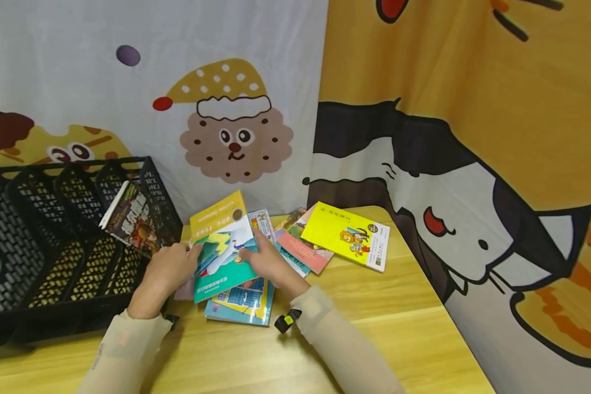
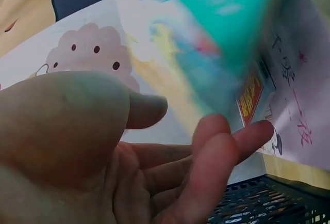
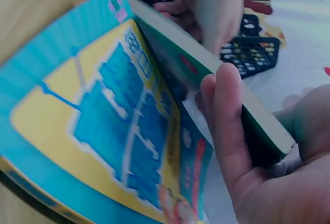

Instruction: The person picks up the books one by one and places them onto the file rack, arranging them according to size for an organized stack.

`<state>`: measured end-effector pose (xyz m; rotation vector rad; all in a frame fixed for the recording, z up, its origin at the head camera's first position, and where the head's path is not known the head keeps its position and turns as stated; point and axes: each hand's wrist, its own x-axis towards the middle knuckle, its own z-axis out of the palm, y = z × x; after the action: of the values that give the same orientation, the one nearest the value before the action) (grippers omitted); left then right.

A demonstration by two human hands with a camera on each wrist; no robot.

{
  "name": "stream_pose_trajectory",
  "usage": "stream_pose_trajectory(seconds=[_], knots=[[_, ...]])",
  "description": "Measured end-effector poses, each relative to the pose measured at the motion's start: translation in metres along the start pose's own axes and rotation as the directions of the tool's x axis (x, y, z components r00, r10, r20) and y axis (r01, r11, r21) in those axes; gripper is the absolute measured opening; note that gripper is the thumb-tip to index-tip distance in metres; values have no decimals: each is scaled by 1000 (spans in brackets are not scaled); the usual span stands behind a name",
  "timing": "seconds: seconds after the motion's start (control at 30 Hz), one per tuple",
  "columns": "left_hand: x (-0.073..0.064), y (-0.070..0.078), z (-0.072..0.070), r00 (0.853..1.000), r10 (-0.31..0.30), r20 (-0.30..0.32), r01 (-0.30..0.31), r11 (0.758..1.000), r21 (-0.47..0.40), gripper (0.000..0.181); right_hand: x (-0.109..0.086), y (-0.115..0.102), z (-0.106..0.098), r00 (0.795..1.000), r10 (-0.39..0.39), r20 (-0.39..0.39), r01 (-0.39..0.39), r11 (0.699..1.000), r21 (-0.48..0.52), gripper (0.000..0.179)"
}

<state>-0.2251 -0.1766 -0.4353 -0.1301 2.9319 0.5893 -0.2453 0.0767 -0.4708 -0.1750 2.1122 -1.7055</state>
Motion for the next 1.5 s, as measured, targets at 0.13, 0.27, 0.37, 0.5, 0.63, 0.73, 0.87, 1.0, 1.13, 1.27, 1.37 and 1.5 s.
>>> stream_pose_trajectory(seconds=[0.13,0.27,0.37,0.5,0.63,0.73,0.87,1.0,1.13,1.27,1.37,1.5], knots=[[-1,1,-2,999,50,-18,-51,995,-81,78,-3,-11,-15,999,-51,10,49,992,119,81],[-2,0,-8,989,138,-56,-148,955,-257,90,-7,-20,-27,995,-99,-7,99,987,127,73],[-3,1,-12,977,201,-66,-211,897,-387,86,-9,-23,-32,994,-105,-15,106,980,168,71],[-7,3,-18,964,260,-58,-253,823,-508,81,-10,-26,-35,991,-136,9,131,965,228,67],[-11,5,-22,963,266,-47,-237,747,-621,84,-11,-28,-37,987,-155,48,141,966,219,69],[-13,7,-22,966,250,-66,-228,701,-676,79,-12,-30,-40,987,-143,73,127,974,188,73],[-13,7,-22,965,244,-98,-243,687,-685,63,-11,-29,-43,989,-114,98,100,985,142,69],[-14,5,-23,963,253,-91,-251,724,-642,65,-8,-26,-50,995,-83,62,76,991,114,66],[-14,5,-23,963,268,-24,-224,749,-624,78,-6,-23,-58,997,-79,26,75,986,147,56],[-12,4,-21,953,302,15,-229,752,-619,75,-4,-20,-63,994,-99,52,89,981,173,51],[-10,4,-19,952,306,20,-231,759,-609,72,-4,-19,-65,989,-126,81,109,977,183,51],[-7,7,-16,963,269,31,-205,798,-566,72,-6,-22,-65,985,-158,74,141,971,195,51]])
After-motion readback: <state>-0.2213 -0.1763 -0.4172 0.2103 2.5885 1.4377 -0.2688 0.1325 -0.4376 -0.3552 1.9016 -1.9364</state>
